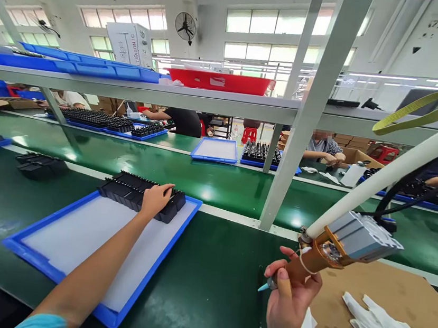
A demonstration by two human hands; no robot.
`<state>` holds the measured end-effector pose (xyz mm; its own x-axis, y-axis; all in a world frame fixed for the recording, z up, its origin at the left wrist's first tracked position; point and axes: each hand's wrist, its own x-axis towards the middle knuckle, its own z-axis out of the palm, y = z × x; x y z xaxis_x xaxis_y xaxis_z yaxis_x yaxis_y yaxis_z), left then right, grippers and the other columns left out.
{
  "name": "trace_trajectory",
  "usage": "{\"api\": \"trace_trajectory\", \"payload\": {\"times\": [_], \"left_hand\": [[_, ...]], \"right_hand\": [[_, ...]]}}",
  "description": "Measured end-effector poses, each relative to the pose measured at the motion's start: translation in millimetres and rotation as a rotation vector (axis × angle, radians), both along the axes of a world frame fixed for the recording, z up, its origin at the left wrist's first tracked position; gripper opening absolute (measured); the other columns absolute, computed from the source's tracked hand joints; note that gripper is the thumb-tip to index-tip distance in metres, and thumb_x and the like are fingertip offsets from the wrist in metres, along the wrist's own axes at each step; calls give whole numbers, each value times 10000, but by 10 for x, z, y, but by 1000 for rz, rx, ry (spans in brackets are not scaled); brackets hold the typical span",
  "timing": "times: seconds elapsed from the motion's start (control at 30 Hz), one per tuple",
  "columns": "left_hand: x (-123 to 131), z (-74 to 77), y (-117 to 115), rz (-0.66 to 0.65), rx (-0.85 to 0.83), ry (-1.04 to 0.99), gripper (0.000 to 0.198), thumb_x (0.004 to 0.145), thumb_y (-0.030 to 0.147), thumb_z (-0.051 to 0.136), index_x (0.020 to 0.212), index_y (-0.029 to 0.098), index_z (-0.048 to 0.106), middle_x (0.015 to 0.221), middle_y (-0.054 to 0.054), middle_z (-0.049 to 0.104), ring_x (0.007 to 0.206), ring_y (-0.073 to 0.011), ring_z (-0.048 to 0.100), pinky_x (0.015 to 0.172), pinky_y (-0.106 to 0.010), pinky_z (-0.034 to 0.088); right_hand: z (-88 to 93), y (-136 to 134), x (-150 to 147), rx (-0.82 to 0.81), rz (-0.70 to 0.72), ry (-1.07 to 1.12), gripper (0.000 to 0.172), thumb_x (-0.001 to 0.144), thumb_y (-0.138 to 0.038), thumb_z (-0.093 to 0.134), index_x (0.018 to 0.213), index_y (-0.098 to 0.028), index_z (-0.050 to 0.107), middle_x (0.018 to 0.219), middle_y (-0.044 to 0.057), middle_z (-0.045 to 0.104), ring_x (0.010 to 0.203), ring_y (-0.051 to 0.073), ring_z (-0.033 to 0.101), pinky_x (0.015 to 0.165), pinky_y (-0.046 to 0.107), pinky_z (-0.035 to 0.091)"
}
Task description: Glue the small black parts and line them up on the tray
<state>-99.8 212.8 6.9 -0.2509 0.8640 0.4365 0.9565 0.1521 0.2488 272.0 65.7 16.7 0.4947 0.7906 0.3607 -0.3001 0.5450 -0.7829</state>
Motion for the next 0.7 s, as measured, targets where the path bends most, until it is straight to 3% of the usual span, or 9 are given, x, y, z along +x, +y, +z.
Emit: {"api": "trace_trajectory", "payload": {"times": [0.13,0.23,0.5,0.6,0.7], "left_hand": [[-11,21,-5,-18,31,-12,340,923,264,455,1171,232,685,983,-83,735,995,-281,630,840,-393,438],[-5,26,-2,-44,54,-23,341,911,260,472,1188,227,669,1107,-66,717,1061,-277,610,870,-388,448],[77,9,0,-149,134,-66,338,897,250,500,1198,206,647,1134,-49,709,1076,-271,599,932,-399,441],[124,2,-12,-193,173,-70,327,890,235,505,1181,206,652,1109,-53,715,1065,-271,602,931,-399,441],[150,-4,-18,-231,191,-61,320,886,229,508,1170,210,656,1096,-55,716,1063,-273,601,927,-405,442]], "right_hand": [[-10,17,4,-27,-67,-21,399,781,-277,682,1079,-311,418,1068,-15,611,622,109,571,627,287,447],[-24,35,15,-134,-94,-62,355,783,-338,688,1066,-274,483,1105,7,586,693,108,560,654,271,416],[-96,103,85,-251,-151,-275,506,739,-394,736,1179,-286,510,1188,29,544,1017,181,541,945,366,402],[-116,132,156,-319,-186,-429,560,748,-446,705,1240,-278,497,1250,58,532,1043,214,540,954,405,407],[-125,151,223,-363,-251,-585,546,774,-486,651,1245,-253,504,1181,67,553,956,213,554,900,410,438]]}}
